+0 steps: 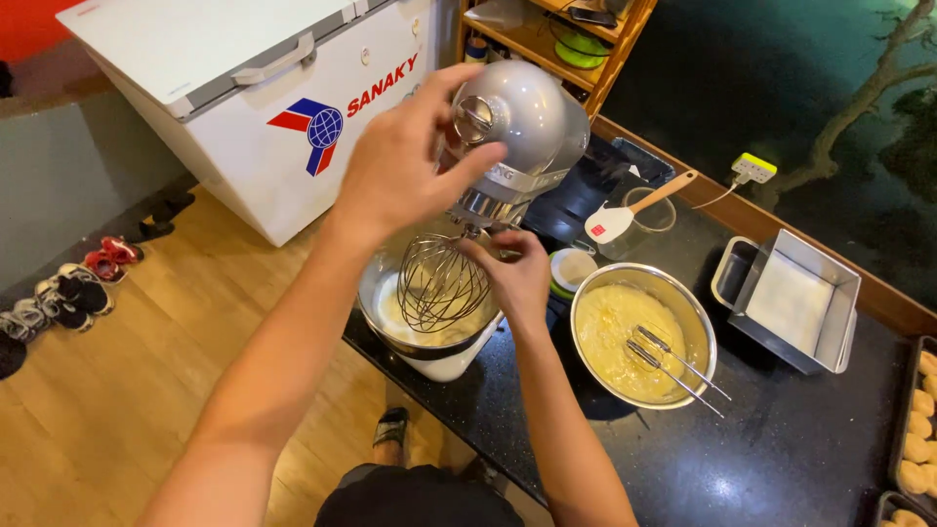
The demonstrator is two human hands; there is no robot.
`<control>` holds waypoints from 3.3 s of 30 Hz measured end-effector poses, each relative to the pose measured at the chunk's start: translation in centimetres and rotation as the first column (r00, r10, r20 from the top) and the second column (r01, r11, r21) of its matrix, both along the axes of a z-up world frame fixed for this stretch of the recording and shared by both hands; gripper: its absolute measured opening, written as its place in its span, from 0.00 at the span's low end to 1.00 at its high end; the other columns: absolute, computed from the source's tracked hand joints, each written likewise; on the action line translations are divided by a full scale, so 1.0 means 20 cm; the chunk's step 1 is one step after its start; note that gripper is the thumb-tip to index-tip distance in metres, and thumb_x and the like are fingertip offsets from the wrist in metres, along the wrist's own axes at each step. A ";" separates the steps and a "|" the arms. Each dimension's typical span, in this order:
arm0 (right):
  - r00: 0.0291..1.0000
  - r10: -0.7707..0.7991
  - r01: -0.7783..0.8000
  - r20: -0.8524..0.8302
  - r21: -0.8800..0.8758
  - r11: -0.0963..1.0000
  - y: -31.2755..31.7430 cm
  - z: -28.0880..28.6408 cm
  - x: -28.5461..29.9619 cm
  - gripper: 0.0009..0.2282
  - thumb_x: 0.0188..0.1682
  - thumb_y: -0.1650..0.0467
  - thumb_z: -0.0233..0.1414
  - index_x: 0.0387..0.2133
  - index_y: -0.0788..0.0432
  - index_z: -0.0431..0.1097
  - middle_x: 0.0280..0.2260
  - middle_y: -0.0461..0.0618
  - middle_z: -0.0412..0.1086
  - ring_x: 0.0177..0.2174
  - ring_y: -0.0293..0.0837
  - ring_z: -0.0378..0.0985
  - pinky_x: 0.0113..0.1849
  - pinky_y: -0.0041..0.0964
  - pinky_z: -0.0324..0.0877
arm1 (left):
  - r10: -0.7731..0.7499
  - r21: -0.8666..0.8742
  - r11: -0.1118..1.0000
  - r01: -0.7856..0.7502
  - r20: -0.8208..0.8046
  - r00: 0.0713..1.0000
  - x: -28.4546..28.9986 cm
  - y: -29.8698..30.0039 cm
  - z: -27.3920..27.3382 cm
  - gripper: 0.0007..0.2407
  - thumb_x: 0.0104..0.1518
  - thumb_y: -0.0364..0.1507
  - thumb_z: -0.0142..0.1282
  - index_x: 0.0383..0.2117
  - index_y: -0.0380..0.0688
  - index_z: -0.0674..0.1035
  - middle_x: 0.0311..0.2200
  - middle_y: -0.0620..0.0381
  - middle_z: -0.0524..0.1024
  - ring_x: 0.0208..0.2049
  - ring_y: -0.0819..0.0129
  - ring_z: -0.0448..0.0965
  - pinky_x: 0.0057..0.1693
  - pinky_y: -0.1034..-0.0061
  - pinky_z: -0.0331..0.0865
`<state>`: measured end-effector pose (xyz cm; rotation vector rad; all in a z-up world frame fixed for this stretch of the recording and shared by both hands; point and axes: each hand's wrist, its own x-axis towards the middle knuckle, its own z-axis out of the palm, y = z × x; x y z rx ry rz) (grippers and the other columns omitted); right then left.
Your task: Cleaning a bowl, pouring liquid ingredients, and setting up a stand mixer to mix batter or cream.
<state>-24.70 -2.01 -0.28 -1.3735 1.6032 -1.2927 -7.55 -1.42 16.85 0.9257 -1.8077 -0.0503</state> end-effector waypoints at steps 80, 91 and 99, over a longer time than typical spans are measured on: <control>0.767 -0.060 -0.087 0.639 0.196 0.977 -0.34 -1.02 -0.25 0.33 0.53 0.46 0.33 0.51 0.65 0.59 0.48 0.59 0.71 0.29 0.44 0.75 0.28 0.39 0.74 | 0.184 0.408 0.900 -0.154 -0.035 0.982 0.34 0.43 -0.95 0.44 0.42 0.43 0.72 0.61 0.34 0.56 0.50 0.44 0.66 0.47 0.61 0.71 0.56 0.64 0.68; 0.941 0.019 -0.097 0.338 0.215 0.972 -0.38 -0.95 -0.35 0.20 0.52 0.59 0.48 0.51 0.59 0.59 0.43 0.54 0.75 0.28 0.40 0.73 0.27 0.39 0.68 | 0.209 0.389 0.877 -0.282 0.220 0.953 0.28 0.41 -0.96 0.55 0.25 0.49 0.77 0.63 0.34 0.56 0.61 0.37 0.59 0.61 0.45 0.60 0.66 0.52 0.56; 0.964 0.165 -0.176 -0.207 -0.034 0.984 -0.36 -0.73 -0.29 0.17 0.55 0.62 0.48 0.49 0.64 0.63 0.35 0.64 0.76 0.34 0.59 0.80 0.37 0.47 0.71 | 0.137 0.553 0.797 -0.245 0.229 0.964 0.26 0.37 -1.00 0.66 0.22 0.55 0.76 0.69 0.30 0.48 0.70 0.33 0.46 0.71 0.39 0.46 0.70 0.49 0.44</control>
